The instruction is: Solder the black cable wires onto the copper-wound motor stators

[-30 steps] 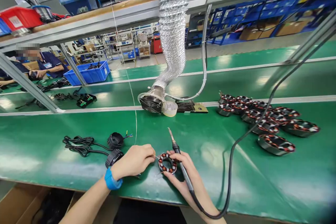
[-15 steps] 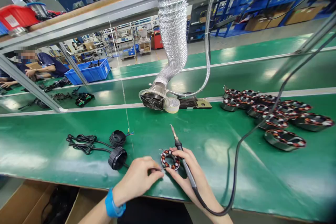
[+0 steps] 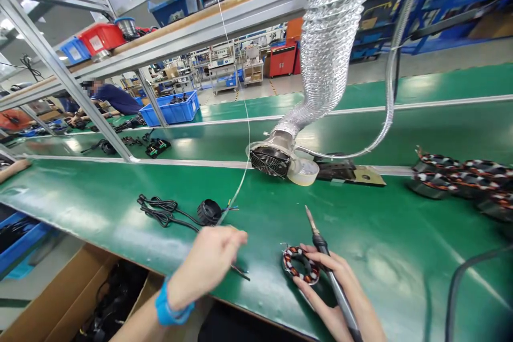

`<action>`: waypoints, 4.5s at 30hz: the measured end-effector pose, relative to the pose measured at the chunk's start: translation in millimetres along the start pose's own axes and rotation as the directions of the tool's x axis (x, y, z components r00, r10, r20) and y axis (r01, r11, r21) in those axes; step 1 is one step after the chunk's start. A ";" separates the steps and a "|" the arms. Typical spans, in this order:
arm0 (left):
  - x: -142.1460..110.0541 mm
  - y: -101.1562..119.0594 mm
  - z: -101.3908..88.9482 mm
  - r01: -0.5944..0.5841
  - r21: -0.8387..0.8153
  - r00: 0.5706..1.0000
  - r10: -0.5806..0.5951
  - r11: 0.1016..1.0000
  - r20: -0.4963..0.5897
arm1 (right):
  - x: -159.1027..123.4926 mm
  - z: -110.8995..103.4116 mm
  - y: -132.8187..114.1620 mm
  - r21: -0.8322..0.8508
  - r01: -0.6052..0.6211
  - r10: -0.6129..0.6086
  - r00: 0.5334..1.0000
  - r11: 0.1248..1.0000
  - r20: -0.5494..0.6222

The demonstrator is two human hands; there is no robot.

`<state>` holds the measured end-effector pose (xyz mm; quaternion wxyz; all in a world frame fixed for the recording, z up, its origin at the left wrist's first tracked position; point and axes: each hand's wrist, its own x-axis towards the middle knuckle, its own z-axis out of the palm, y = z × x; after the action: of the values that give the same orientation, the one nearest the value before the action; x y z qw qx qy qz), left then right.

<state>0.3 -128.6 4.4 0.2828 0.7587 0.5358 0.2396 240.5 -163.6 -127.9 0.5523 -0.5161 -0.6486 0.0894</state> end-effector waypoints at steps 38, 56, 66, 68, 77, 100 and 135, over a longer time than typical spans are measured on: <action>94.3 -54.4 11.4 -0.473 -0.040 0.877 0.475 0.880 0.069 | 88.7 79.5 -50.3 0.200 0.013 0.014 0.991 0.980 -0.134; 102.3 -60.3 21.5 -0.020 -0.703 0.951 0.230 0.711 0.205 | 84.2 89.8 -49.1 0.319 -0.041 0.105 0.977 0.947 -0.186; 104.7 -59.9 21.8 0.059 -0.768 0.934 0.236 0.638 0.267 | 80.1 93.5 -51.1 0.326 -0.082 0.158 0.964 0.942 -0.214; 104.6 -58.7 21.6 0.070 -0.768 0.947 0.199 0.637 0.251 | 79.3 93.5 -53.1 0.308 -0.078 0.150 0.964 0.948 -0.219; 101.9 -54.3 24.4 0.009 -0.651 0.964 0.168 0.759 0.208 | 84.2 88.9 -60.2 0.002 0.130 -0.126 0.964 0.992 -0.236; 97.3 -40.5 31.6 0.234 -0.633 0.893 0.094 0.738 0.441 | 61.2 69.1 -44.6 0.072 -0.069 0.085 0.969 0.995 -0.234; 109.9 -51.5 41.3 0.280 -0.610 0.915 -0.014 0.741 0.403 | 40.0 34.5 -34.7 0.166 -0.007 0.043 0.975 0.986 -0.216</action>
<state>27.1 -17.8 -54.2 0.6452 0.5964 0.4129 0.2400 198.5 -132.9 -92.0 0.6597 -0.4837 -0.5677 0.0922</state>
